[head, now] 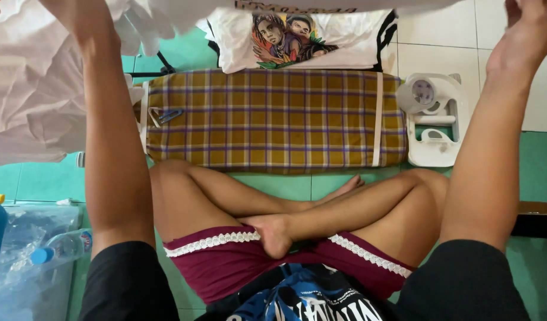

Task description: Removing lint and small debris from white t-shirts using a lint roller and fingers while sitting on the floor.

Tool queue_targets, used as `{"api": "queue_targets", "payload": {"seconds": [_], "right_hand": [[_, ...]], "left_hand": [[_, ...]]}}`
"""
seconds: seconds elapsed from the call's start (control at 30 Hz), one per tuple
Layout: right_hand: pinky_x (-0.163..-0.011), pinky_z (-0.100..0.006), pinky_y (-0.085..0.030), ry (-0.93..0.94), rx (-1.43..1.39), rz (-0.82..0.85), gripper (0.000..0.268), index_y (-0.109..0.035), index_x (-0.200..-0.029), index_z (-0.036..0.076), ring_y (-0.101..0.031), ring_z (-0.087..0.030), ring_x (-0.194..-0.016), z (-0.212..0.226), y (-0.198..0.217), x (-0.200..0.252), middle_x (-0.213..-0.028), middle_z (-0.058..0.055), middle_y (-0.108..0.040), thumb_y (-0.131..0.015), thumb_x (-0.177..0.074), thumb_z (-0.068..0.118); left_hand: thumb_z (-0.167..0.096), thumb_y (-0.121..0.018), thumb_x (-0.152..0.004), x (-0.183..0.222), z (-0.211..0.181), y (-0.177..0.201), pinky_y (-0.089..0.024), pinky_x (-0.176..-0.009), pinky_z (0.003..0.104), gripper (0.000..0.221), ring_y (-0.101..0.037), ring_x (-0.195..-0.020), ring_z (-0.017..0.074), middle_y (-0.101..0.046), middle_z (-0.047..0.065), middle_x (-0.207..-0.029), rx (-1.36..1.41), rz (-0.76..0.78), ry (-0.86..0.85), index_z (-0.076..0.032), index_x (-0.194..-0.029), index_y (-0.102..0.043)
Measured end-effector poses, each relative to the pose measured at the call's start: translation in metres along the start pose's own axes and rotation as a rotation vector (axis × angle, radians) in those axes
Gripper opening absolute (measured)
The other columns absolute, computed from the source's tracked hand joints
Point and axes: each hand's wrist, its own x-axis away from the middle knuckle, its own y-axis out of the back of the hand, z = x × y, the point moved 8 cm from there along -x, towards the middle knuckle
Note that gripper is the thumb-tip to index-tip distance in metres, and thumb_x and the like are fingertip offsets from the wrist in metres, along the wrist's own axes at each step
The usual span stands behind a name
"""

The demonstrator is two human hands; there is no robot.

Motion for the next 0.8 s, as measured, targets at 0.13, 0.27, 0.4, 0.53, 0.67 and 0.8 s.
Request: {"api": "queue_targets", "payload": {"seconds": [0.13,0.27,0.4,0.53,0.67,0.8], "right_hand": [[-0.076,-0.035,-0.052,-0.078,0.015,0.002,0.056,-0.044,-0.089,0.013,-0.061,-0.02,-0.084,-0.053,0.044,0.037,-0.088,-0.009,-0.058,-0.082,-0.106,-0.025],[-0.083,-0.028,-0.065,-0.41,0.233,0.012,0.051,-0.046,-0.086,0.021,-0.073,-0.01,-0.09,-0.051,0.049,0.119,-0.087,0.004,-0.065,-0.085,-0.1,-0.009],[-0.091,-0.028,-0.059,-0.579,0.482,0.181,0.045,-0.048,-0.08,0.019,-0.065,-0.01,-0.093,-0.066,0.072,0.182,-0.092,0.002,-0.066,-0.088,-0.092,0.004],[-0.078,-0.03,-0.044,-0.647,0.847,0.446,0.025,-0.065,-0.086,0.01,-0.056,-0.011,-0.085,-0.068,0.087,0.229,-0.087,0.002,-0.065,-0.088,-0.092,0.02],[-0.078,-0.033,-0.049,-0.734,0.919,0.432,0.029,-0.071,-0.092,0.006,-0.065,-0.015,-0.09,-0.069,0.098,0.253,-0.098,-0.003,-0.074,-0.091,-0.086,0.026],[-0.078,-0.03,-0.047,-0.811,0.87,0.456,0.035,-0.055,-0.08,0.01,-0.061,-0.011,-0.087,-0.065,0.094,0.263,-0.092,0.0,-0.07,-0.089,-0.086,0.017]], "left_hand": [[0.009,-0.071,-0.088,0.01,-0.014,0.005,-0.036,-0.061,0.034,0.032,-0.039,-0.073,0.0128,-0.041,0.003,-0.079,-0.073,0.029,-0.072,-0.01,-0.085,-0.046],[0.018,-0.068,-0.103,0.085,0.011,0.027,-0.067,-0.085,0.031,0.032,-0.066,-0.085,0.0163,-0.058,0.007,-0.086,-0.14,0.167,0.173,-0.009,-0.094,-0.053],[-0.003,-0.078,-0.093,0.155,0.044,0.052,-0.052,-0.069,0.026,0.029,-0.067,-0.079,0.0119,-0.062,0.003,-0.083,-0.437,0.383,0.629,-0.014,-0.1,-0.052],[-0.016,-0.082,-0.086,0.207,0.049,0.06,-0.047,-0.072,0.034,0.026,-0.061,-0.081,0.0159,-0.069,0.004,-0.089,-0.76,0.688,0.896,-0.015,-0.097,-0.059],[-0.012,-0.083,-0.083,0.22,0.052,0.056,-0.047,-0.071,0.034,0.03,-0.061,-0.077,0.0166,-0.066,0.005,-0.083,-0.753,0.777,0.943,-0.011,-0.096,-0.056],[-0.011,-0.083,-0.082,0.243,0.077,0.057,-0.046,-0.071,0.036,0.019,-0.066,-0.081,0.0206,-0.073,0.006,-0.087,-0.852,0.918,1.049,-0.012,-0.088,-0.065]]}}
